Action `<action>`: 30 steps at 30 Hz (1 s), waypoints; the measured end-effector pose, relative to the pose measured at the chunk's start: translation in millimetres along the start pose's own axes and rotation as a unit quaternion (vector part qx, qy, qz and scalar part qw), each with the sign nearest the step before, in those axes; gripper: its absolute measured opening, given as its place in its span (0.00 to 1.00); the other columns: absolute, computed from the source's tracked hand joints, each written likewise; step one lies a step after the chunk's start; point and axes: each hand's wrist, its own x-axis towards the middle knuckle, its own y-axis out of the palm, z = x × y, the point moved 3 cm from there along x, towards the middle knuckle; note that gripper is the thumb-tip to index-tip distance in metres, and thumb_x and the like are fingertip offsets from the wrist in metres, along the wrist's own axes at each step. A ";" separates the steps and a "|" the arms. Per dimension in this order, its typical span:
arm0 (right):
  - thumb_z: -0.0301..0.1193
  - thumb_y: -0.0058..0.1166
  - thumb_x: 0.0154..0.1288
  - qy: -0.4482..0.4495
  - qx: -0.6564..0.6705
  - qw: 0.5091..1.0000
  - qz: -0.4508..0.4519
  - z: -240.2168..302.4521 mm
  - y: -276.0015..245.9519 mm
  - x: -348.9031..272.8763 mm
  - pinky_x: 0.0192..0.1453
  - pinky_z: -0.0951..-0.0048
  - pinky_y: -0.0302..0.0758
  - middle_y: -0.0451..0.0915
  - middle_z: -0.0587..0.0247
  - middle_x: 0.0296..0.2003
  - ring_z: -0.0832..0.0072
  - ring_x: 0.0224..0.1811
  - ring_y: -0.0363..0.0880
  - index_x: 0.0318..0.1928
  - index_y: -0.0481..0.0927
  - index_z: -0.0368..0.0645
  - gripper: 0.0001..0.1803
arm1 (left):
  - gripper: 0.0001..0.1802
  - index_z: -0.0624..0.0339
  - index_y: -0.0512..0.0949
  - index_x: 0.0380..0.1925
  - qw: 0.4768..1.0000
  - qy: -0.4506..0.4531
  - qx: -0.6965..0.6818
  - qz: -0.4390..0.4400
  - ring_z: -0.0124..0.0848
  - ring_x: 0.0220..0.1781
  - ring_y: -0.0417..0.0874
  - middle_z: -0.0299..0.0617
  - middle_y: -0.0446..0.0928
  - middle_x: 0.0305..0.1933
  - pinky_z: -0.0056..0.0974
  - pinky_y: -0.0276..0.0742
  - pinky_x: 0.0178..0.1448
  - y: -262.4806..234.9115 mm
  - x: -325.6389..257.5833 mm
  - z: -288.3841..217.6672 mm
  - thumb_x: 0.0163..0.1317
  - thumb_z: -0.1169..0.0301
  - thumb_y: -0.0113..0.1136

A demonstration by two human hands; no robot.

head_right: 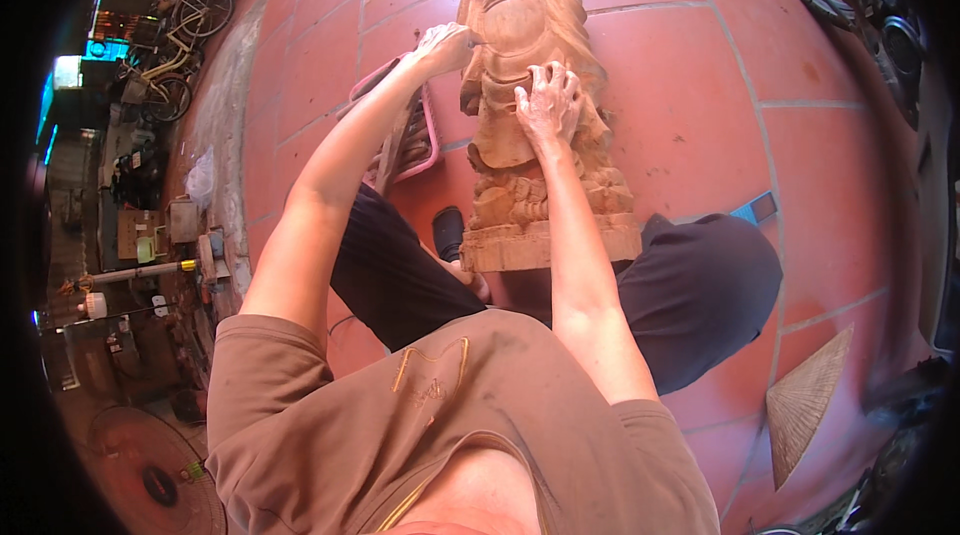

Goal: The person sits on the floor and carves a wooden sculpture using a chisel and mallet. They repeatedly strike the chisel to shape the upper section of the figure, occasionally pausing to reposition the tool or clear wood shavings.

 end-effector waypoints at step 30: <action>0.41 0.65 0.58 0.000 -0.006 1.000 0.001 0.3 1.0 0.8 0.64 0.51 0.67 0.70 0.65 0.57 0.61 0.64 0.66 0.54 0.79 0.53 0.23 | 0.19 0.56 0.86 0.43 0.999 -0.016 0.035 -0.018 0.54 0.38 0.87 0.59 0.83 0.33 0.52 0.82 0.42 21.9 1.4 -19.0 0.51 0.75 0.55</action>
